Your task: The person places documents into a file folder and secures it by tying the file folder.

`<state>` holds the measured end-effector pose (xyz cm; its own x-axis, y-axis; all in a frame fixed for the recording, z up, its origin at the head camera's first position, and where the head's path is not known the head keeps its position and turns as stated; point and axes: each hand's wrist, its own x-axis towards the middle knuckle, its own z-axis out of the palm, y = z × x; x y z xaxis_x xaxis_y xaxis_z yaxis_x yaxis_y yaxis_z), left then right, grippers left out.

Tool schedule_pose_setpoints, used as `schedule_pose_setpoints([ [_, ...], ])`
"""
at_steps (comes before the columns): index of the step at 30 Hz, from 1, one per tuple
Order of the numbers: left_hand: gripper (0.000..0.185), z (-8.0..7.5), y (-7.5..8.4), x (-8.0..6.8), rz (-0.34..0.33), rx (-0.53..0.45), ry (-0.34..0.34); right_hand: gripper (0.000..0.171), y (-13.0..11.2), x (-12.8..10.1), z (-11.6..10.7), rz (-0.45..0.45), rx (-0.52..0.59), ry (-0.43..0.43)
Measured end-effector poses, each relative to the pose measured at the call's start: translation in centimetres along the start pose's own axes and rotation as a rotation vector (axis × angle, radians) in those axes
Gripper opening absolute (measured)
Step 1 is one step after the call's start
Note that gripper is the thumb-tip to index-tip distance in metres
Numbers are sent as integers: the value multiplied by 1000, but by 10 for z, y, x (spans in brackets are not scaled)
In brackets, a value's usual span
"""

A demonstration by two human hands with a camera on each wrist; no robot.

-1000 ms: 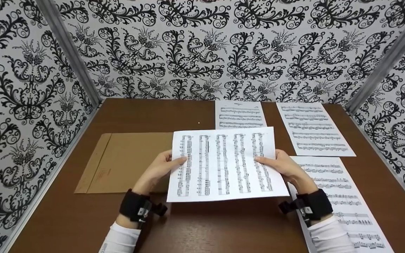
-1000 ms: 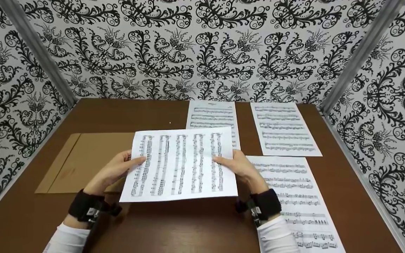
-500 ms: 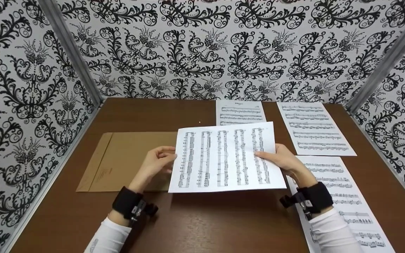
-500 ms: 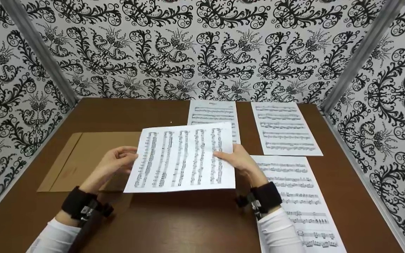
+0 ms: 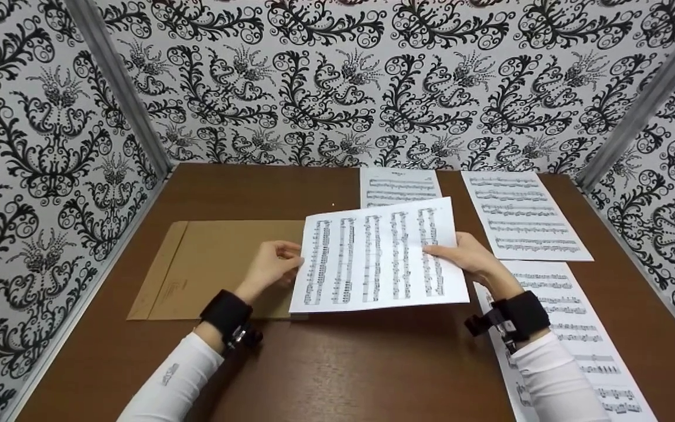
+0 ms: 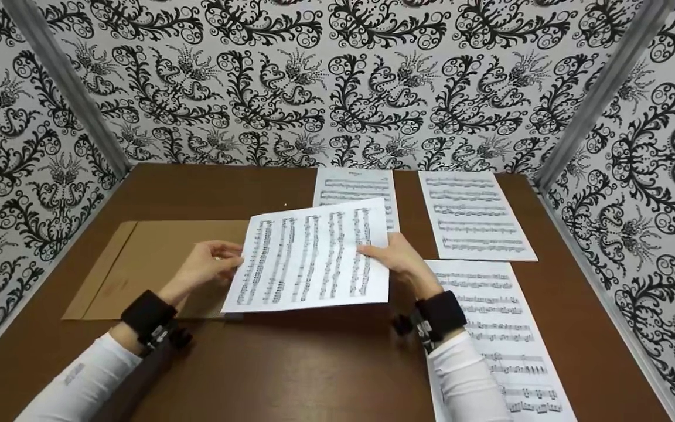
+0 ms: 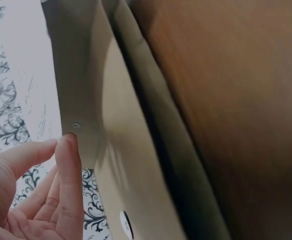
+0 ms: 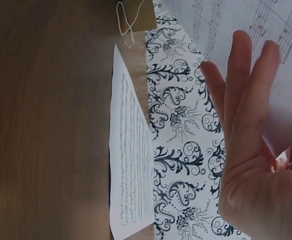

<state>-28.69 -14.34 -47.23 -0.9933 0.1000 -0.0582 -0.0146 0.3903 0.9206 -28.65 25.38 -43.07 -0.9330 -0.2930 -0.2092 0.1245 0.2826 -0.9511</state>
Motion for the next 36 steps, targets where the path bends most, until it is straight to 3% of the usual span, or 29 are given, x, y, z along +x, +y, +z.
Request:
schedule_pose_setpoints([
  [8, 29, 9, 4, 9, 0, 93, -11, 43, 0, 7, -8, 36, -7, -13],
  [17, 26, 18, 4, 16, 73, 181, -6, 46, -1, 13, -15, 65, -26, -7],
  [22, 26, 21, 5, 19, 77, 234, -3, 48, -1, 17, -17, 76, -65, -1],
  [29, 17, 25, 7, 23, 151, 513, 65, 49, -4, 23, -19, 83, -106, 21],
  [36, 32, 28, 9, 23, 189, 713, 112, 50, -10, 25, -19, 77, -116, 22],
])
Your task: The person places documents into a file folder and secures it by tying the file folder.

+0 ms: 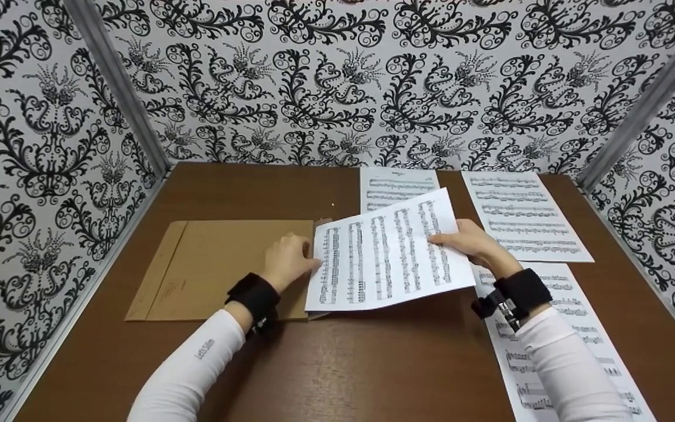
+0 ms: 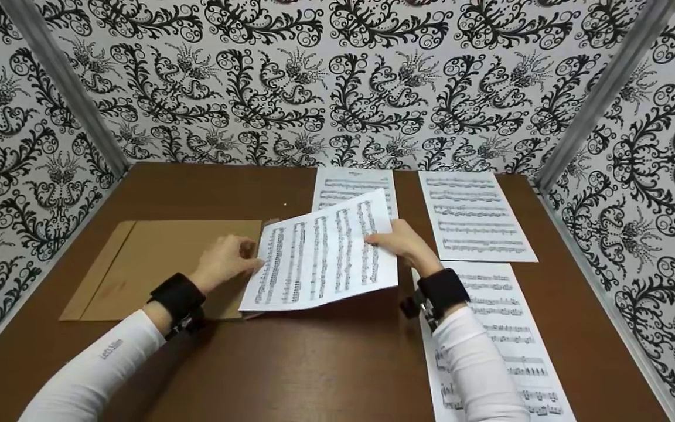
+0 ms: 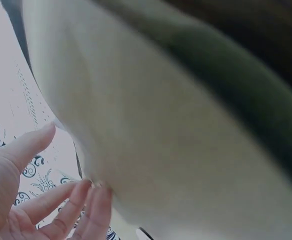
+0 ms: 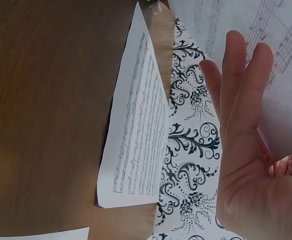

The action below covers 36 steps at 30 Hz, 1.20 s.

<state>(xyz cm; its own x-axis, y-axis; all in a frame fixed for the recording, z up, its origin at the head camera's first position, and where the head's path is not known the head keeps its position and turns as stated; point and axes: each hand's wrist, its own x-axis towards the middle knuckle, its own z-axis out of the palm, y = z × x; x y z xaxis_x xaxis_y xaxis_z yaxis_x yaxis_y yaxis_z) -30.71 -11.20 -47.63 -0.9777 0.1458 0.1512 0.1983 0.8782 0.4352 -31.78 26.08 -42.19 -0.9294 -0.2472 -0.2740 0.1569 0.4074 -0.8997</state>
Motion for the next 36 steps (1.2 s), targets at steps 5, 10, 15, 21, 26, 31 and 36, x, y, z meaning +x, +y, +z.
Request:
schedule_pose_setpoints([
  [5, 61, 1, 3, -2, -40, 107, -10, 51, -3, 0, 1, -20, -18, -8],
  [10, 68, 0, 6, -2, -66, 186, -40, 50, -5, 1, 4, -60, -36, -6],
  [15, 77, -2, 6, 0, -127, 241, -101, 49, -7, 1, 5, -64, -42, 17],
  [21, 96, -1, 4, -2, -175, 281, -178, 50, -5, 0, 5, -72, -35, 20],
  [26, 99, 0, 2, -4, -167, 295, -173, 50, -2, 1, 6, -66, -21, 17],
  [31, 98, -1, 1, -5, -156, 275, -170, 47, 0, 3, 8, -59, -3, 17],
  [36, 96, -3, 1, -3, -155, 244, -191, 45, 1, 6, 9, -70, -8, 20],
])
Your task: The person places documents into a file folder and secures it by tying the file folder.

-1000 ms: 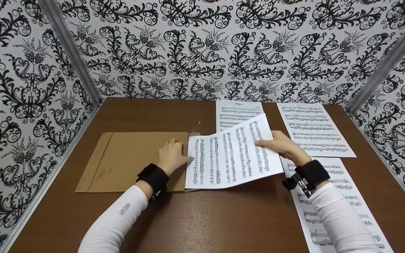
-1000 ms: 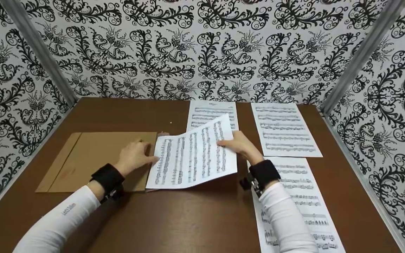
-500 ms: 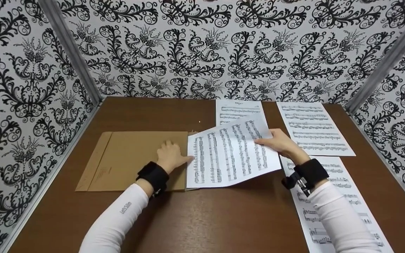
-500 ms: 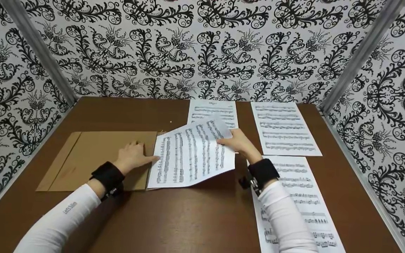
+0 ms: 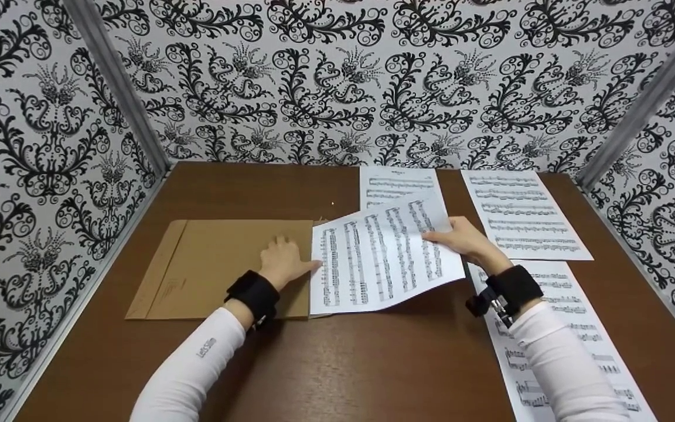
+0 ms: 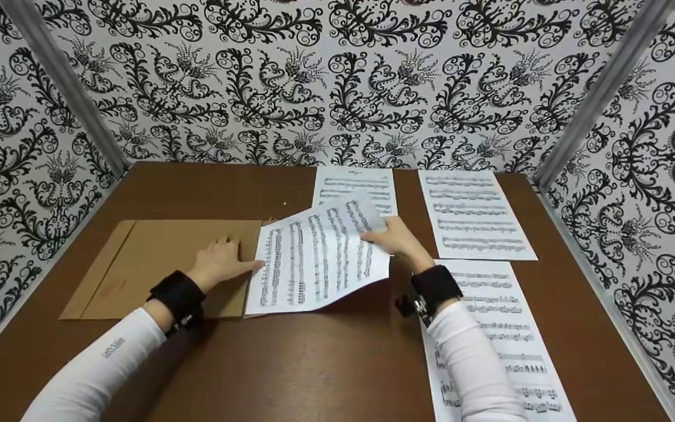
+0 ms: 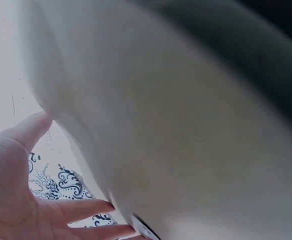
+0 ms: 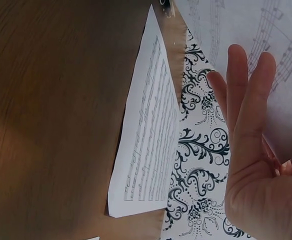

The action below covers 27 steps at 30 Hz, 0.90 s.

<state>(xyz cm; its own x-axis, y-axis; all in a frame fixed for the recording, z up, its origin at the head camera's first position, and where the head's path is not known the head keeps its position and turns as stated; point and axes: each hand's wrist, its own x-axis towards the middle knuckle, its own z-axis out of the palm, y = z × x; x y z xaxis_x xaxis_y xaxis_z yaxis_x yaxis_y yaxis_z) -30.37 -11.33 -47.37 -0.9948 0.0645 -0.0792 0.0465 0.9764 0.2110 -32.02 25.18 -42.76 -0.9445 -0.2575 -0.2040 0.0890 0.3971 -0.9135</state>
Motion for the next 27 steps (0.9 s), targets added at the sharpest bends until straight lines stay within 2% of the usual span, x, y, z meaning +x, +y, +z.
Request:
schedule_pose_setpoints([
  [5, 97, -3, -2, 2, -3, -25, -39, 42, 5, 5, 2, 12, -5, 12],
  [13, 90, -2, -2, 3, -7, -41, -57, 43, 12, 7, 3, 63, 46, 33],
  [27, 56, -9, 5, 1, -4, -62, -32, 41, 18, 10, 6, 68, 47, 38],
])
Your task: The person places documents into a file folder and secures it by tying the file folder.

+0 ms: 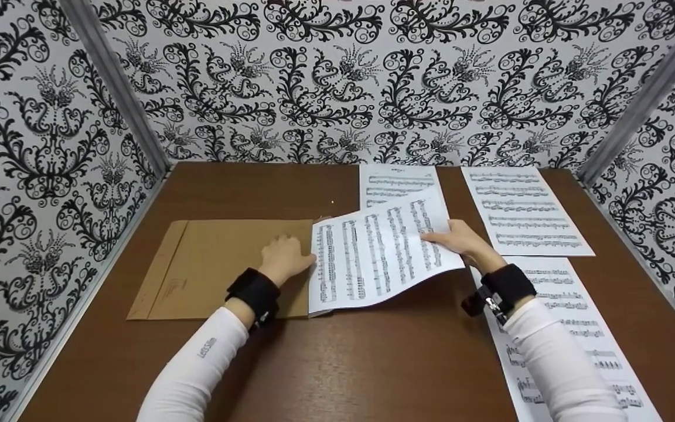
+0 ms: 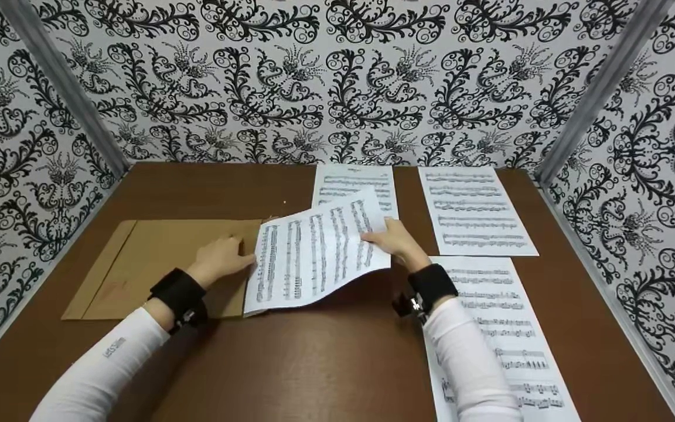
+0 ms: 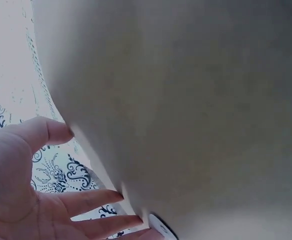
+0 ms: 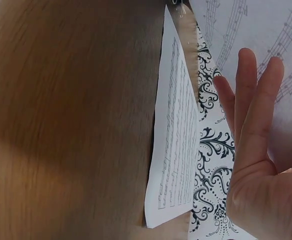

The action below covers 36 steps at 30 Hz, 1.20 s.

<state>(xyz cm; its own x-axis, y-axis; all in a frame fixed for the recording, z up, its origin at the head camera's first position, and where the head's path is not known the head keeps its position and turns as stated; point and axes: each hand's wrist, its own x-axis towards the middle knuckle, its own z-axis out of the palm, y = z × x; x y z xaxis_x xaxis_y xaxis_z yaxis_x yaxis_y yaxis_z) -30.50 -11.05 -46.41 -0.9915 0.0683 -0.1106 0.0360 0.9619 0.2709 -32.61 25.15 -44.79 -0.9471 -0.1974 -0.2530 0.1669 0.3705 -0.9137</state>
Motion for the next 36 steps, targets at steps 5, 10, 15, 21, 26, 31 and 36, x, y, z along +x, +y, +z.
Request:
schedule_pose_setpoints([
  [5, 35, -1, 3, 2, 38, -26, 42, 45, 0, 0, 0, 14, -18, -18],
  [10, 27, -3, 4, 1, 88, -89, 109, 48, 0, -1, 0, 13, -47, -10],
  [15, 22, 2, 1, 3, 146, -135, 181, 48, 0, -1, 0, 21, -26, 12],
  [21, 24, -2, 5, -2, 133, -140, 172, 48, -3, -1, 0, 15, -46, 12],
  [26, 26, -3, 6, 0, 120, -128, 167, 46, -13, -5, 0, 26, -46, 6],
  [31, 29, -1, 8, -1, 139, -139, 201, 46, -3, -2, 2, 13, -31, -7],
  [36, 24, 6, 11, -3, 147, -113, 243, 45, 0, -8, 6, -3, 32, -60],
])
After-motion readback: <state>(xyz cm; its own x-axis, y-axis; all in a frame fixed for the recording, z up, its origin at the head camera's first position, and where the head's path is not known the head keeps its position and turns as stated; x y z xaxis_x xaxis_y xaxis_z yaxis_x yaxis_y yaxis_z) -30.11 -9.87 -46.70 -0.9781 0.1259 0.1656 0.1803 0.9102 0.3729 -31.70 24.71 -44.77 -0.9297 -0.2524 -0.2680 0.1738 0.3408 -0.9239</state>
